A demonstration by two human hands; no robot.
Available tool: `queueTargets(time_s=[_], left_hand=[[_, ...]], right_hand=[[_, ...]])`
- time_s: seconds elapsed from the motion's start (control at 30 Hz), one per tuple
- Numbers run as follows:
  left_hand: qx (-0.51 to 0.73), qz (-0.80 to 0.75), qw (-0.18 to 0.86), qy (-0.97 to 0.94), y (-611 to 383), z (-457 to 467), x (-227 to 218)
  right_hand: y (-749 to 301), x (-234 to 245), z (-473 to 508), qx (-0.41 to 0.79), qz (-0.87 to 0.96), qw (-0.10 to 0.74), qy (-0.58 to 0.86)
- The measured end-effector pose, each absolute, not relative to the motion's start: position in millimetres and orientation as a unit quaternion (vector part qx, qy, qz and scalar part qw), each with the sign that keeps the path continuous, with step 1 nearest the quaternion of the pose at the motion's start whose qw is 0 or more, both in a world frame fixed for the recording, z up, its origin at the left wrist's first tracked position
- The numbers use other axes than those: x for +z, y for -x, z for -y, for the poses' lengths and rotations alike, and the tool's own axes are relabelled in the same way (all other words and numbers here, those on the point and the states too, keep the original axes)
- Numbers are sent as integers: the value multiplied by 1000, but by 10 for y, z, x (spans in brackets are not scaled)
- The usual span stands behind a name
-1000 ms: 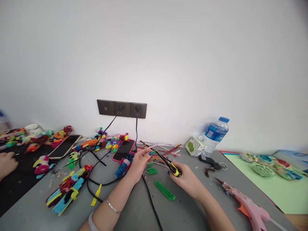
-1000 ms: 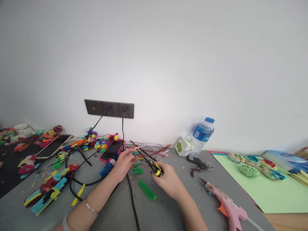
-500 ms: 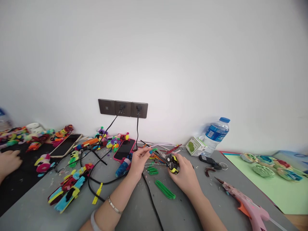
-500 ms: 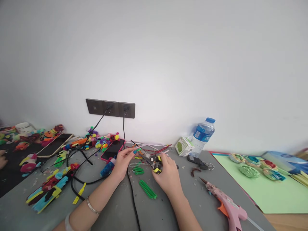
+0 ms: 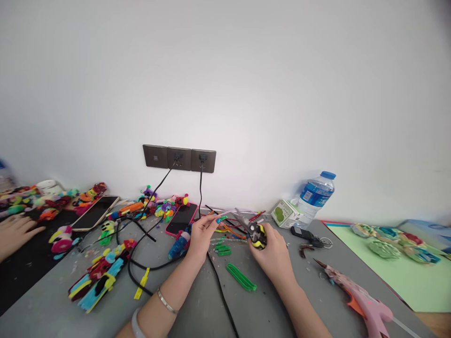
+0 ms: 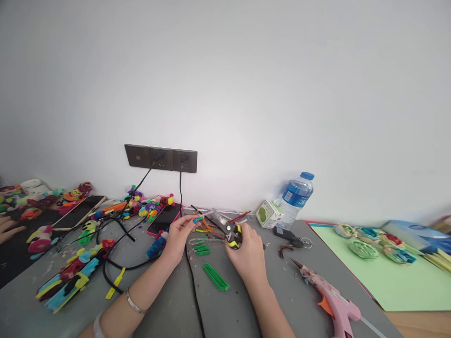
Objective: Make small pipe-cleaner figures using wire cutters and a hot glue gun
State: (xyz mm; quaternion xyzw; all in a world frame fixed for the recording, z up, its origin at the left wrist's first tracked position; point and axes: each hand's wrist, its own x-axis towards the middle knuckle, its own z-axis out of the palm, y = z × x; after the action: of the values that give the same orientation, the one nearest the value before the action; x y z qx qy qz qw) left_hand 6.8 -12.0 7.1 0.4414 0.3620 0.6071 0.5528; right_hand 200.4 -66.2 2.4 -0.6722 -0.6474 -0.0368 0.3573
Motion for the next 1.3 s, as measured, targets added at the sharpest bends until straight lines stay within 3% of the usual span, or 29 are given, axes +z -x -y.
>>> queueTargets(time_s=[0.13,0.3,0.53,1.3], left_hand=[[618,-356,560,-423,-47,84,53],[612,-360,558,-430,-48,100,73],[599,-359,561,-445,-61,110,60],[597,-344,569,-450,-58,121,89]], right_hand=[[-2107,50,652,11,613,379,693],[-2069,97,686,36,649,346,676],[-1994,82,706,4,685,296,666],[-1984,88,718,22,692,283,664]])
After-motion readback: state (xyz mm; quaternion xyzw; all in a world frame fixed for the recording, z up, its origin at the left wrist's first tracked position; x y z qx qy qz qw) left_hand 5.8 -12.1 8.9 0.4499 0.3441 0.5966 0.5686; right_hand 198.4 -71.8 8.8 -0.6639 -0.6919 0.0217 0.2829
